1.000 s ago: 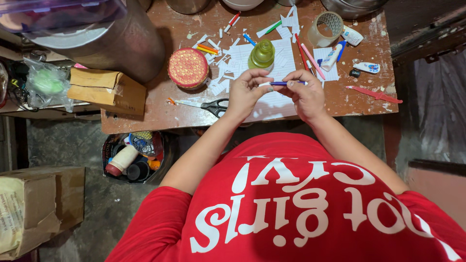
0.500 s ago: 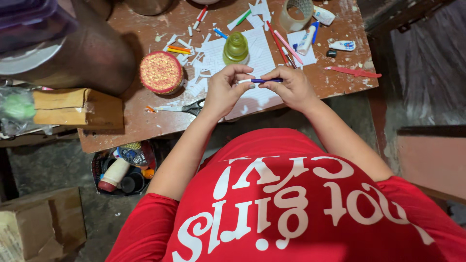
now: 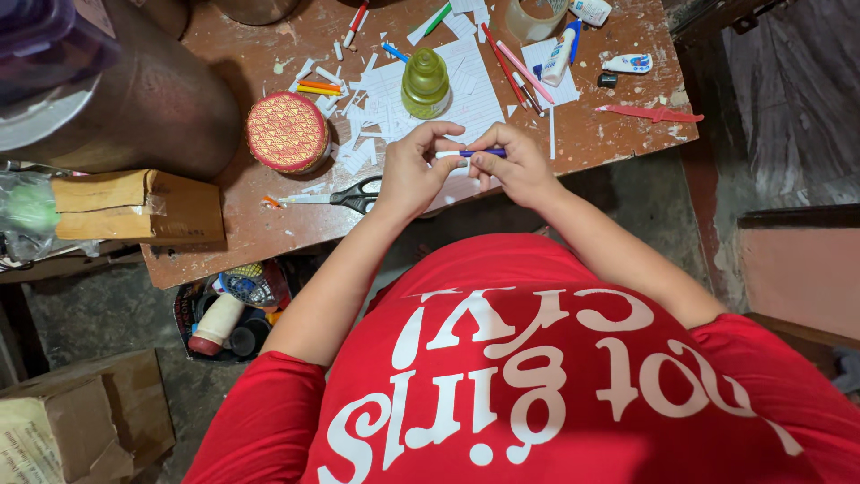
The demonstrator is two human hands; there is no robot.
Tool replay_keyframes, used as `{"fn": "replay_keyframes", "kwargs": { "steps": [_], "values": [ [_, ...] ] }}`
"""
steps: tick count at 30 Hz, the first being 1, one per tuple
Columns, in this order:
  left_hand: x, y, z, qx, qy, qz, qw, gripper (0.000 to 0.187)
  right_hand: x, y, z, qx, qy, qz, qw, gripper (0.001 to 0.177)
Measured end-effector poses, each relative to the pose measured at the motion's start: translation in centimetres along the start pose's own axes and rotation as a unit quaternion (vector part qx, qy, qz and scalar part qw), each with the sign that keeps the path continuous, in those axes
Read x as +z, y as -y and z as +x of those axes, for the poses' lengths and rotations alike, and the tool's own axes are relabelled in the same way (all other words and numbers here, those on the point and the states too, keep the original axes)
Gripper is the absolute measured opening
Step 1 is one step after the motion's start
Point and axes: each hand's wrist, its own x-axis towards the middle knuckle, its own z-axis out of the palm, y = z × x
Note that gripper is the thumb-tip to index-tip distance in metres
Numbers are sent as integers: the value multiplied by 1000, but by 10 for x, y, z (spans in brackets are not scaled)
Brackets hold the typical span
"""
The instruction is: The person organizes items on a cluttered table, writes on a piece of paper with a blue marker, and applies glue to a small paper strip. They then use scissors to cut the paper and attach the strip to a small, round, red decorative box.
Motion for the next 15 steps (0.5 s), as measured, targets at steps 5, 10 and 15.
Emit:
{"fn": "replay_keyframes", "kwargs": {
  "steps": [5,10,15],
  "values": [
    [2,26,-6,30,-57,-22,998,29,11,-13,6,-9,-12,-40,999,27],
    [-25,77,-29,79,-278,77,954,18,-2,-27,12,-33,-13,-181,983,71],
    [-68,127,-57,65,-343,178,920,19,-35,-61,-10,3,-49,-210,976,67]
  ]
}}
